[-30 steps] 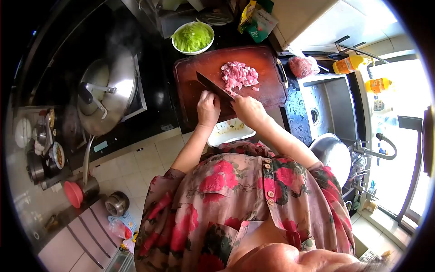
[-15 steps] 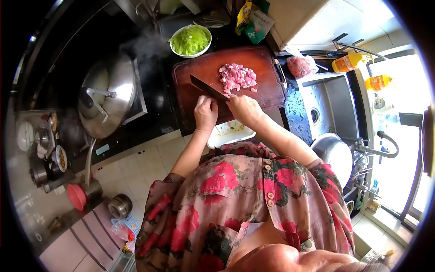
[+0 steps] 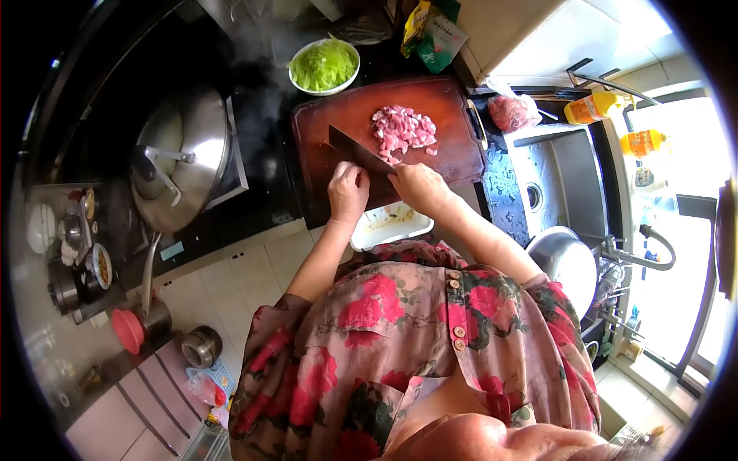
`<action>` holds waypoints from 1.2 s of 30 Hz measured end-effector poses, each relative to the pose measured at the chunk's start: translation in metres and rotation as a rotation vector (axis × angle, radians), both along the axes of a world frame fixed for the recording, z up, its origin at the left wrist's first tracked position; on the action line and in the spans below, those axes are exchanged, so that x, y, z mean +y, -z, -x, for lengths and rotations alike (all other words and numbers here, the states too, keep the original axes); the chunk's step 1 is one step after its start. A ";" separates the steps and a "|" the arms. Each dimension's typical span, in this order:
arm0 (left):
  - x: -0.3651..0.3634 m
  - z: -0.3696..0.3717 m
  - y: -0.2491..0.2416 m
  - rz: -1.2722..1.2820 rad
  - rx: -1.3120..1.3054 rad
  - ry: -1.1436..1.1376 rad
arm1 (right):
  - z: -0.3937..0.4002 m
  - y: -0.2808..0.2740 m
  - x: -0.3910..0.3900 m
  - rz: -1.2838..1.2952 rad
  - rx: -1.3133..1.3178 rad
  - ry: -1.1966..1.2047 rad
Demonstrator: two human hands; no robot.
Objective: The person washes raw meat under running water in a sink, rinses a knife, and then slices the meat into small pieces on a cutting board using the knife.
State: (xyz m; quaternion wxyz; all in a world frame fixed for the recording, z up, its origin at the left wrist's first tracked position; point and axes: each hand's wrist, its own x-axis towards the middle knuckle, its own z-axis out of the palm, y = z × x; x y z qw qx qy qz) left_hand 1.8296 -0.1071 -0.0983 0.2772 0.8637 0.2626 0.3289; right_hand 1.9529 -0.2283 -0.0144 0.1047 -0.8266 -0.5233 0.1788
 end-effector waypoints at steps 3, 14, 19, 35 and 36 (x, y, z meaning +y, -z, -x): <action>-0.004 0.005 -0.011 0.071 -0.086 -0.039 | -0.003 -0.004 0.000 -0.005 -0.067 0.001; -0.009 0.008 -0.002 0.108 -0.037 -0.053 | 0.015 -0.010 -0.018 0.099 -0.030 -0.044; -0.010 0.009 -0.012 0.129 -0.109 -0.086 | 0.002 -0.010 0.003 0.002 -0.031 -0.008; -0.010 0.018 -0.016 0.295 -0.144 -0.088 | -0.002 -0.017 0.004 0.017 0.013 0.032; -0.009 0.020 -0.015 0.280 -0.193 -0.119 | -0.001 -0.021 -0.003 0.001 0.036 0.074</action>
